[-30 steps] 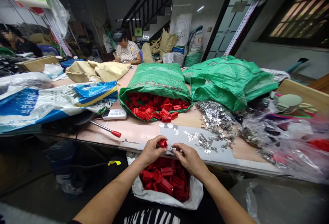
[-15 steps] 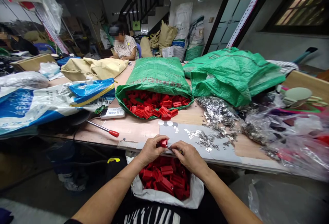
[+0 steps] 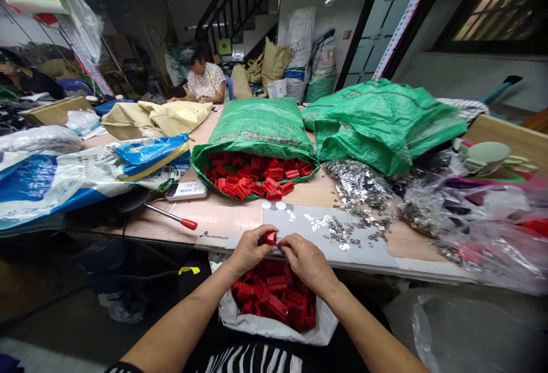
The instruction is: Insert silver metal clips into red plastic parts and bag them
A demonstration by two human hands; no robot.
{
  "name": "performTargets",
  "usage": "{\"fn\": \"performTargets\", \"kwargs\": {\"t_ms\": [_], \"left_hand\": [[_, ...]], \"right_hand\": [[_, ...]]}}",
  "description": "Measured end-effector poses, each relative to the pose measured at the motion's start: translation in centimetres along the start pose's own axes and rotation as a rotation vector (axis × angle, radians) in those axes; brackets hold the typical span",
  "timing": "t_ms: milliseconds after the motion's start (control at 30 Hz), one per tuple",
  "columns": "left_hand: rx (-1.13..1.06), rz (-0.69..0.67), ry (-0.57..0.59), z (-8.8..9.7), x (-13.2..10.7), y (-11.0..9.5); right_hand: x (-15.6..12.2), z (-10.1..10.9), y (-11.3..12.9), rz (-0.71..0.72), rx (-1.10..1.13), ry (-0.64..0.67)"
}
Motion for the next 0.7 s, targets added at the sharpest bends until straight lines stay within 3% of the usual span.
{"fn": "performTargets", "kwargs": {"t_ms": [233, 333, 467, 700], "left_hand": [[-0.088, 0.023, -0.065, 0.4, -1.3, -0.6], [-0.182, 0.052, -0.104, 0.7, -1.8, -0.9], [-0.386, 0.137, -0.109, 0.1, -2.2, -1.5], [-0.87, 0.331, -0.09, -2.0, -3.2, -2.0]], "right_hand": [[-1.3, 0.7, -1.1, 0.069, 0.259, -0.092], [-1.9, 0.5, -1.4, 0.035, 0.35, -0.052], [-2.5, 0.3, -0.4, 0.032, 0.445, 0.064], [-3.0, 1.1, 2.1, 0.105, 0.462, 0.059]]}}
Point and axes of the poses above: each hand's wrist, its own x-axis towards the middle knuckle, its own z-axis out of the back of the hand, y = z × x, the point moved 7 cm from there along x, towards the middle knuckle, and after that the axes turned 5 degrees about x, right-handed, at the moved point
